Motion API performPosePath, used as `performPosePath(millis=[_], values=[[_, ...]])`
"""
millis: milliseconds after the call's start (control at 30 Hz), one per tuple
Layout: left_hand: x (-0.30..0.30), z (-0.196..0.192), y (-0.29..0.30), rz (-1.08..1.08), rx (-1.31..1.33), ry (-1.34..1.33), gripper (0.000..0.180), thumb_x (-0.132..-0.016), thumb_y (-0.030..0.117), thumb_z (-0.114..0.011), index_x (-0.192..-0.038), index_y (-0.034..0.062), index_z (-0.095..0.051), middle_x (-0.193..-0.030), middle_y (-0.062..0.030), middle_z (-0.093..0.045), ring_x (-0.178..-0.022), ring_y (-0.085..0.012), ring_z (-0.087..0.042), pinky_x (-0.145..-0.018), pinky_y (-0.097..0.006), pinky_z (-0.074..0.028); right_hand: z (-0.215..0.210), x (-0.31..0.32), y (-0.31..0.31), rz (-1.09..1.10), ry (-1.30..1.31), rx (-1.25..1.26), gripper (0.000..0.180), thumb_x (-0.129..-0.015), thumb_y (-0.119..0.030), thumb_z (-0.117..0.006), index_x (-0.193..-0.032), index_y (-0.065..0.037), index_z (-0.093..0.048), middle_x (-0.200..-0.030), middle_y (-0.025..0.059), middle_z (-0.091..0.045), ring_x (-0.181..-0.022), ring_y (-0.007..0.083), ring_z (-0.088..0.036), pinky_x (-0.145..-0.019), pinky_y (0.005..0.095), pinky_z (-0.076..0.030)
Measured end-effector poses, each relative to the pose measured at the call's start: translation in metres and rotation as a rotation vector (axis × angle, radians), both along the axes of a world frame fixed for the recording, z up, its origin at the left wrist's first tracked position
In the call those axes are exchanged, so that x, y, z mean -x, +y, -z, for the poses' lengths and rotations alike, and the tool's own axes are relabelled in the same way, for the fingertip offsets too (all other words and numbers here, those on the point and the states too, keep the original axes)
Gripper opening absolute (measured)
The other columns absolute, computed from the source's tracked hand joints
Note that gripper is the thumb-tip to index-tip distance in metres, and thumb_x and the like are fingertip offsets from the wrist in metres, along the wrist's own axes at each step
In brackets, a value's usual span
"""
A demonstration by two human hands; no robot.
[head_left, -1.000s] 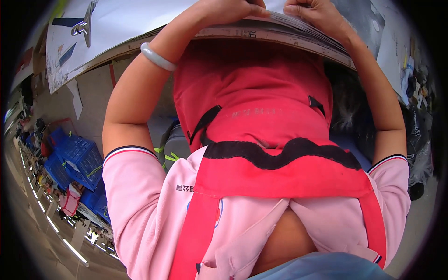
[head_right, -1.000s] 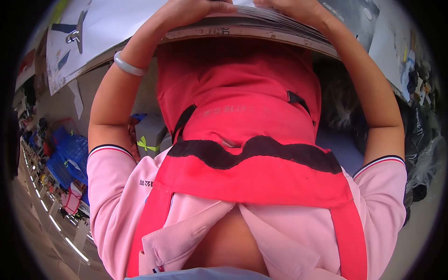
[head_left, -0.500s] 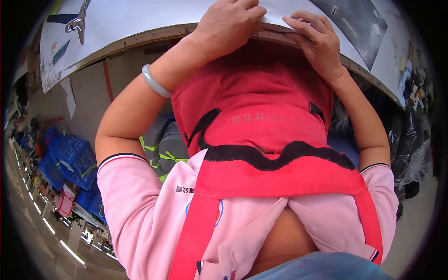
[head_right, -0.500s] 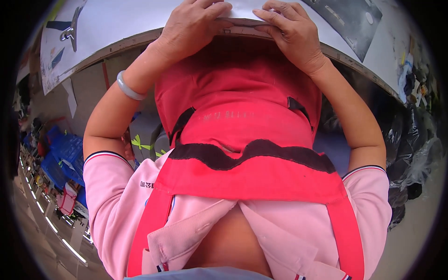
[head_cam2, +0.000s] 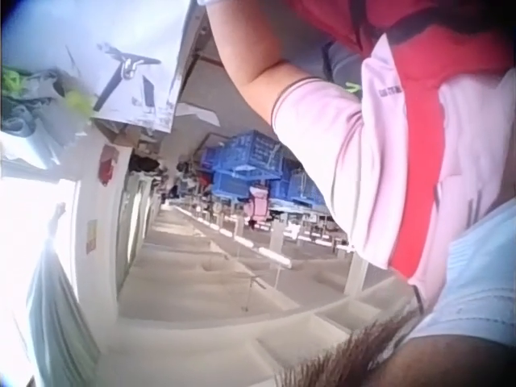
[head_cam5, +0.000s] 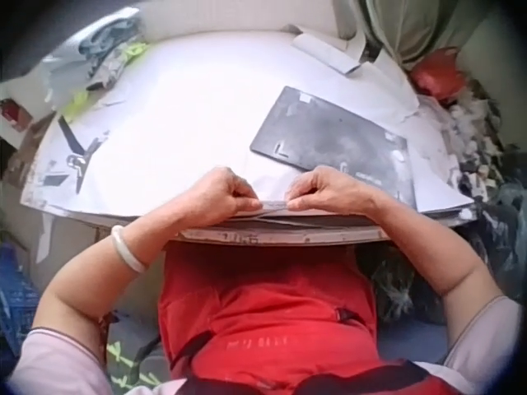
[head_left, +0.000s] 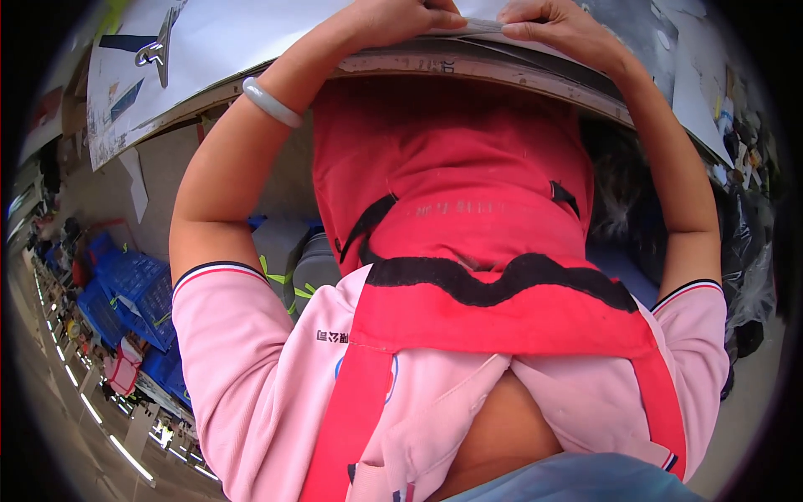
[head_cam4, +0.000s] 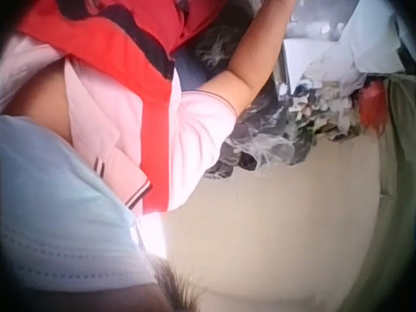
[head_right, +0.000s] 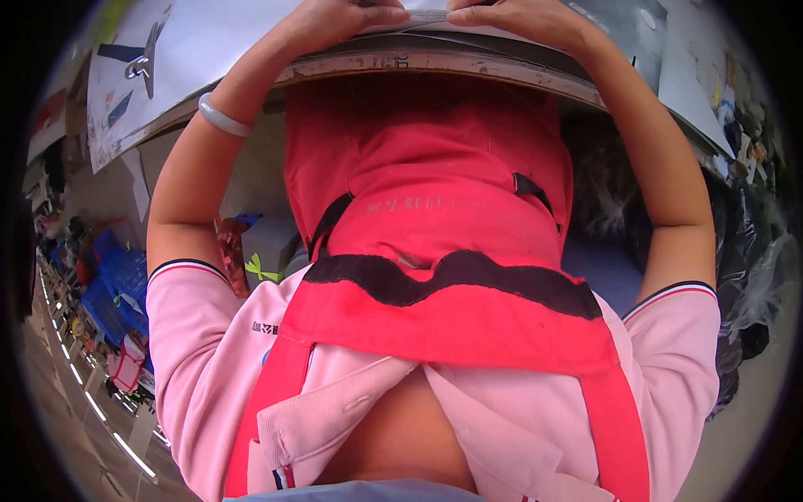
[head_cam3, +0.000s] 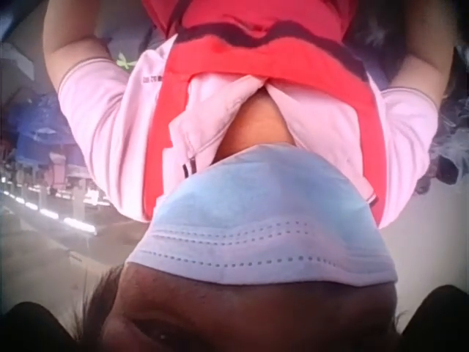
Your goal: The recorder is preparing and organizing large sheets of white paper and using a grey template board to press or mark them.
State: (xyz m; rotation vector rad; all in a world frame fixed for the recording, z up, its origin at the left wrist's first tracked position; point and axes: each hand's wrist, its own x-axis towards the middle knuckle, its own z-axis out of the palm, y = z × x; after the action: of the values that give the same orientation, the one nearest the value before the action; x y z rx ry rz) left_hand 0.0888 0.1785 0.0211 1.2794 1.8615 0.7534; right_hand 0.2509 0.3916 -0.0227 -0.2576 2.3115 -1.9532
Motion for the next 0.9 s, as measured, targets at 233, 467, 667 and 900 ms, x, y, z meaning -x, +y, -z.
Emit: performPosePath(millis=[233,467,667,900], values=[[-0.018,0.017,-0.028,0.12,-0.348,0.295,0.025,-0.084,0.02,-0.074,-0.101,0.0023,-0.072,-0.092,-0.0187,-0.069,-0.082,-0.0364,-0.066,-0.074,-0.039,-0.053,-0.009,-0.038,-0.029,0.229,-0.064,-0.337,0.022,-0.087,-0.007,-0.074,-0.108,-0.003,-0.071,-0.111,0.0031,-0.063,-0.106,0.0184,-0.061,-0.095,0.0296,-0.048],[-0.027,0.021,-0.03,0.078,-0.38,0.453,0.018,-0.082,0.014,-0.074,-0.097,0.0062,-0.069,-0.097,-0.0101,-0.066,-0.095,-0.0329,-0.061,-0.082,-0.042,-0.05,0.001,-0.045,-0.051,0.377,0.361,-0.512,0.016,-0.085,-0.008,-0.071,-0.101,-0.008,-0.072,-0.102,0.0081,-0.069,-0.097,0.0275,-0.064,-0.085,0.0344,-0.052],[-0.031,0.011,-0.026,0.082,-0.27,0.355,0.016,-0.082,0.013,-0.076,-0.096,0.0053,-0.071,-0.094,-0.0097,-0.066,-0.088,-0.0302,-0.062,-0.076,-0.04,-0.051,0.004,-0.035,-0.057,0.477,0.233,-0.464,0.012,-0.09,-0.017,-0.07,-0.093,-0.005,-0.071,-0.099,0.0069,-0.068,-0.095,0.0239,-0.063,-0.084,0.0329,-0.051],[-0.027,0.002,-0.022,0.054,-0.19,0.311,0.019,-0.08,0.012,-0.08,-0.096,0.0041,-0.073,-0.095,-0.0083,-0.067,-0.082,-0.0246,-0.065,-0.073,-0.036,-0.053,0.002,-0.083,-0.062,0.538,0.424,-0.583,0.018,-0.086,-0.013,-0.073,-0.102,-0.008,-0.069,-0.108,0.0055,-0.065,-0.101,0.0272,-0.059,-0.09,0.0377,-0.048]])
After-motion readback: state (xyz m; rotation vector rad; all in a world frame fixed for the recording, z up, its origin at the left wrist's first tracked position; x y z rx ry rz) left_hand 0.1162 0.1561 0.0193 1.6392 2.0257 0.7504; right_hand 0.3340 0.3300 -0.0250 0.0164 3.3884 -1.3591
